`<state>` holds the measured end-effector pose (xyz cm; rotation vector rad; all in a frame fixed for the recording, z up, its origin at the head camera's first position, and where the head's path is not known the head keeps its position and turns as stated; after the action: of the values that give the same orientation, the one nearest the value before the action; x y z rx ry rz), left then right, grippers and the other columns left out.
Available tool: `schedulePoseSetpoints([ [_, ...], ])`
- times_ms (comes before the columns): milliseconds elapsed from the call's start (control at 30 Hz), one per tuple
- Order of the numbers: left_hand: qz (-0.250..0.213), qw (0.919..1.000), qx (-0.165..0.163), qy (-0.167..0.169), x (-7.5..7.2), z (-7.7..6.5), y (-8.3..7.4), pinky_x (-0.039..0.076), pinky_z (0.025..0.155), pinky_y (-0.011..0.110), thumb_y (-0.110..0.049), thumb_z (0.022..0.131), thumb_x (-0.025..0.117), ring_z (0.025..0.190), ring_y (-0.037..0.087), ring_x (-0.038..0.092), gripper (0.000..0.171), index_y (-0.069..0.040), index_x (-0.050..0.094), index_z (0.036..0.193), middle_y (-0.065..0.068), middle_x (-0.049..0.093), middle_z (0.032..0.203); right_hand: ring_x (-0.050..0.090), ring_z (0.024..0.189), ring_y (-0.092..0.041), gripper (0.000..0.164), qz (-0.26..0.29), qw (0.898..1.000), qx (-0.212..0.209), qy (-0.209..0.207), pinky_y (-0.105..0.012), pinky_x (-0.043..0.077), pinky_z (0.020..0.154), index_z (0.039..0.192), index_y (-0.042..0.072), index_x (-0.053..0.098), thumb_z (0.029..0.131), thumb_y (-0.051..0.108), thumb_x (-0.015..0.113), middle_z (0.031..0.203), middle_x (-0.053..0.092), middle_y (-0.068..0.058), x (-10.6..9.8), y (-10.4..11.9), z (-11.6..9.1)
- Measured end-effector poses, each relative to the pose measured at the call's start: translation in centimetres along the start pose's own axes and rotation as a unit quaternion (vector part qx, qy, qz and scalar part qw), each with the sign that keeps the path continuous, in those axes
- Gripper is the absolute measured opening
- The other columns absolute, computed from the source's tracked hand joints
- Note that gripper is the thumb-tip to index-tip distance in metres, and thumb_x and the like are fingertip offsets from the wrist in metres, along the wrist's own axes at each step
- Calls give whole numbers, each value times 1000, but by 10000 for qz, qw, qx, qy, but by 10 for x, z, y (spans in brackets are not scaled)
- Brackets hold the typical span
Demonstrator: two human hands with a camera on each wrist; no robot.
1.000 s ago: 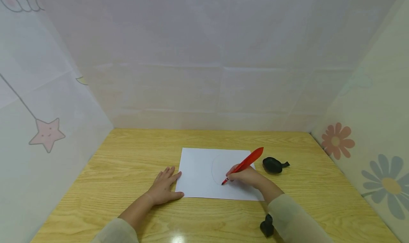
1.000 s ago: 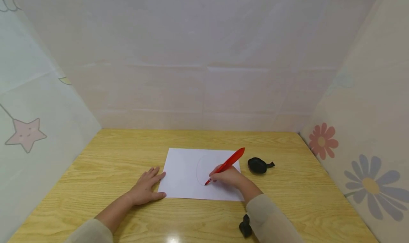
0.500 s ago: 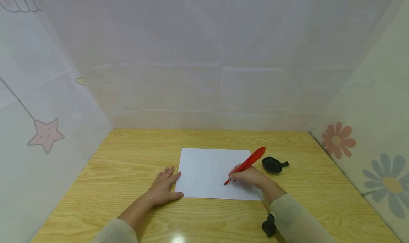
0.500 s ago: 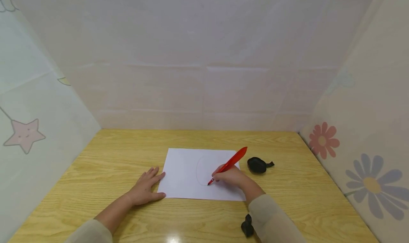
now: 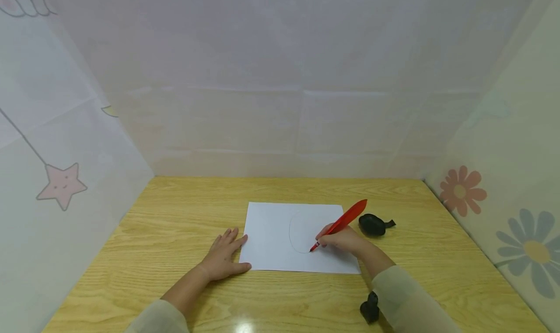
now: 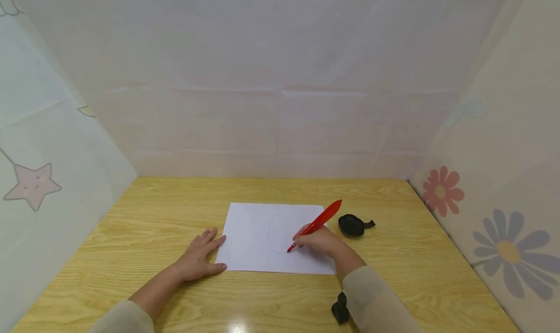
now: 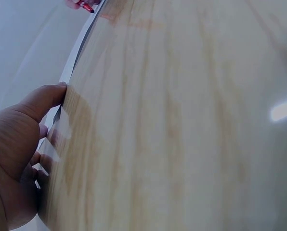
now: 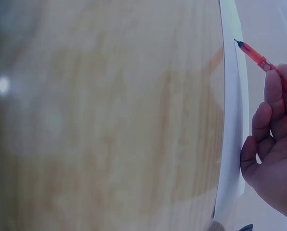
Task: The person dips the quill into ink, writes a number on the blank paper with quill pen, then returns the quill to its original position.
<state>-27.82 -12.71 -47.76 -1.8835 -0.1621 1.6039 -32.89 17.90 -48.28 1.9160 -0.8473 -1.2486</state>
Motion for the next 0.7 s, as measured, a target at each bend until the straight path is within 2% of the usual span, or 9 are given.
schedulePoseSetpoints([
  [333,-213,9995,209,-110,-4,-3,-5,8,119,65,-42,83,74,147,51,15,80,2,45,143,32,24,156,57,80,-18,19,46,9995,134,-269,-28,43,71,97,8,74,84,21,74,85,72,-2,-9,-1,-1],
  [700,-55,10000,-11,27,-3,-4,-3,9,121,63,-41,84,75,149,47,15,80,0,44,145,29,23,158,55,79,-18,21,297,9975,261,-580,-27,43,69,99,6,73,84,20,73,79,70,3,-17,-7,1],
])
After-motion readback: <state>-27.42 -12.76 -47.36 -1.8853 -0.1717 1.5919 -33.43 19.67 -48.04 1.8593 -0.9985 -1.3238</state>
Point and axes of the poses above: each hand's wrist, its own z-axis towards the middle knuckle, its own x-axis out of the palm, y = z × x, the point moved 9 cm from there along z, towards the middle knuckle
